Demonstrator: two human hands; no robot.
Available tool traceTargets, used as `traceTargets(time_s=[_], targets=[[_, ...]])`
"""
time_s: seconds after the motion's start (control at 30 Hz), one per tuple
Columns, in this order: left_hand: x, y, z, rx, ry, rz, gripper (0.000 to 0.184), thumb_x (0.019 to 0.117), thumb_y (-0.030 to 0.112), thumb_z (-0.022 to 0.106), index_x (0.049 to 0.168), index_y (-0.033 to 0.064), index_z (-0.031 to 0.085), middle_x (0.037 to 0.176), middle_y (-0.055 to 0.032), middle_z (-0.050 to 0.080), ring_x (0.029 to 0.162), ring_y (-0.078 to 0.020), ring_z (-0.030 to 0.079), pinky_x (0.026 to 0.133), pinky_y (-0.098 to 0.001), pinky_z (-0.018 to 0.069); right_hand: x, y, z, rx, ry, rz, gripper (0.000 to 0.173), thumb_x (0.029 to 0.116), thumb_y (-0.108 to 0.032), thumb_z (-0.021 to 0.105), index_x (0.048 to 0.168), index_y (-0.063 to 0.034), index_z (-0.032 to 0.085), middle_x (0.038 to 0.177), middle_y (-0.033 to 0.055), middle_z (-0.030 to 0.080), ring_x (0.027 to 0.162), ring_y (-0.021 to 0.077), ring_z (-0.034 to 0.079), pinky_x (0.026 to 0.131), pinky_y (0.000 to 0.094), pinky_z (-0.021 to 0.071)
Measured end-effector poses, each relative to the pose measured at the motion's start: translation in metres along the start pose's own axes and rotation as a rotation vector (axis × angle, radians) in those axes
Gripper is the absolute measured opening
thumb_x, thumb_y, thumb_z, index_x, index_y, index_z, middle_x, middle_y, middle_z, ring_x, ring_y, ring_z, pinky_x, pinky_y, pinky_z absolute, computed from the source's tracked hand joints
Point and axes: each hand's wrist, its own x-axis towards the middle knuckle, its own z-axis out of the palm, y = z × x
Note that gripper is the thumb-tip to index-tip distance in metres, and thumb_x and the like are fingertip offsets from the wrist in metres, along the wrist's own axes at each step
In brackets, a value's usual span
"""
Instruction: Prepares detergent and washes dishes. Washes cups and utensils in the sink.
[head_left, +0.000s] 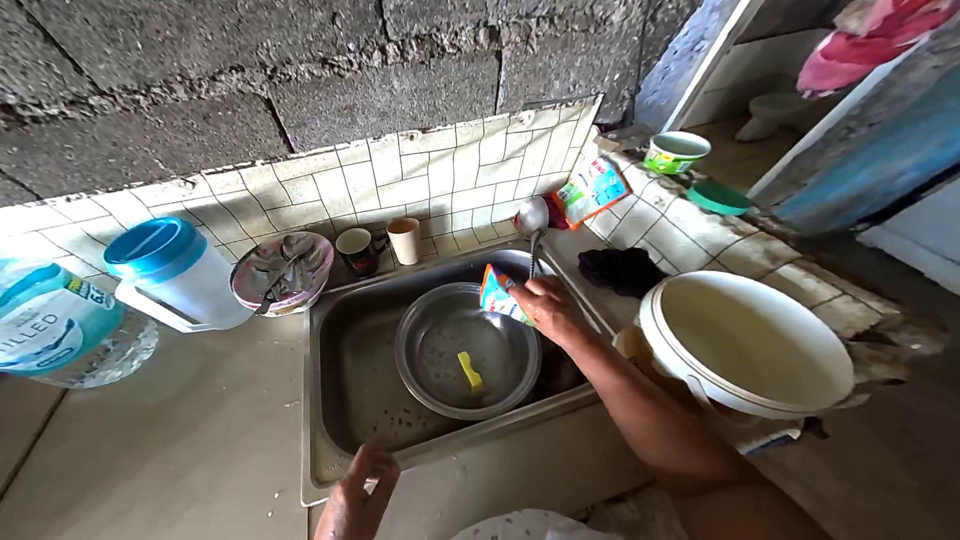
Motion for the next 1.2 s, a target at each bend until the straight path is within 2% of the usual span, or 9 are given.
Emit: traceTargets(time_s=[0.27,0.4,0.5,0.57,0.73,0.9,0.97,1.03,1.2], targets=[[0.014,0.009,0.006,0.009,-0.028,0.041,0.046,0.0963,0.010,0.059,0.139,-0.0065,0.055,0.098,-0.0134,0.074,0.087,-0.0170,0.073,0.082,-0.0332,0.0592,0.005,-0.010,-0.023,-0.007,0.192,0.041,0.022,0.0939,0.001,0.062,0.107,-0.0020,0.079,0.084,0.0223,0.069,0.083,0.0413,0.068,0.080,0.0538,0.0545],[0.012,0.009,0.011,-0.002,-0.067,0.033,0.046,0.0963,0.009,0.060,0.139,-0.0071,0.054,0.099,-0.0132,0.074,0.087,-0.0175,0.073,0.083,-0.0340,0.0591,-0.008,-0.001,-0.001,0.007,-0.057,-0.047,0.023,0.0949,0.003,0.060,0.109,-0.0024,0.077,0.086,0.0214,0.069,0.088,0.0409,0.070,0.088,0.0559,0.0555],[0.013,0.008,0.010,-0.002,-0.064,0.027,0.045,0.0963,0.009,0.060,0.138,-0.0061,0.055,0.098,-0.0114,0.074,0.086,-0.0154,0.072,0.082,-0.0319,0.0592,-0.005,-0.002,-0.007,0.000,0.067,-0.012,0.021,0.0937,0.001,0.062,0.104,-0.0038,0.079,0.081,0.0194,0.067,0.083,0.0380,0.069,0.081,0.0513,0.0559],[0.014,0.008,0.007,0.009,-0.062,0.020,0.045,0.0965,0.011,0.060,0.138,-0.0057,0.055,0.099,-0.0118,0.074,0.086,-0.0160,0.073,0.082,-0.0323,0.0592,-0.004,-0.006,-0.012,-0.003,0.135,0.009,0.020,0.0939,0.001,0.062,0.105,-0.0032,0.079,0.082,0.0197,0.067,0.083,0.0378,0.068,0.081,0.0505,0.0549],[0.018,0.014,0.007,0.020,-0.061,0.063,0.045,0.0970,0.013,0.059,0.138,-0.0054,0.056,0.098,-0.0126,0.074,0.085,-0.0163,0.073,0.080,-0.0313,0.0591,-0.011,-0.005,-0.003,0.027,-0.016,-0.005,0.021,0.0954,0.002,0.060,0.107,-0.0027,0.077,0.085,0.0210,0.068,0.087,0.0402,0.070,0.088,0.0548,0.0551],[0.017,0.008,0.013,-0.020,-0.085,0.062,0.046,0.0970,0.011,0.059,0.139,-0.0067,0.054,0.099,-0.0126,0.073,0.086,-0.0156,0.072,0.081,-0.0309,0.0588,-0.002,-0.011,-0.031,-0.027,0.209,0.059,0.021,0.0923,0.002,0.063,0.106,-0.0020,0.079,0.082,0.0212,0.067,0.082,0.0405,0.067,0.079,0.0527,0.0537],[0.015,0.009,0.017,-0.020,-0.112,0.061,0.045,0.0968,0.011,0.058,0.138,-0.0070,0.054,0.099,-0.0129,0.073,0.085,-0.0162,0.072,0.081,-0.0313,0.0589,-0.008,-0.009,-0.021,-0.002,0.067,0.031,0.022,0.0929,0.004,0.063,0.108,-0.0008,0.078,0.086,0.0232,0.068,0.086,0.0425,0.068,0.085,0.0560,0.0543],[0.017,0.013,0.016,-0.020,-0.110,0.062,0.045,0.0968,0.010,0.058,0.138,-0.0071,0.054,0.099,-0.0131,0.073,0.086,-0.0166,0.072,0.082,-0.0318,0.0588,-0.009,-0.004,-0.013,0.015,-0.014,0.004,0.022,0.0946,0.004,0.061,0.108,-0.0012,0.077,0.086,0.0222,0.068,0.088,0.0409,0.069,0.088,0.0550,0.0544],[0.011,0.003,0.011,-0.056,-0.056,0.024,0.045,0.0970,0.011,0.059,0.139,-0.0057,0.054,0.098,-0.0102,0.073,0.085,-0.0127,0.072,0.081,-0.0300,0.0593,-0.002,-0.008,-0.027,-0.026,0.184,0.040,0.020,0.0937,0.001,0.063,0.105,-0.0020,0.078,0.082,0.0206,0.067,0.081,0.0390,0.067,0.078,0.0512,0.0540]])
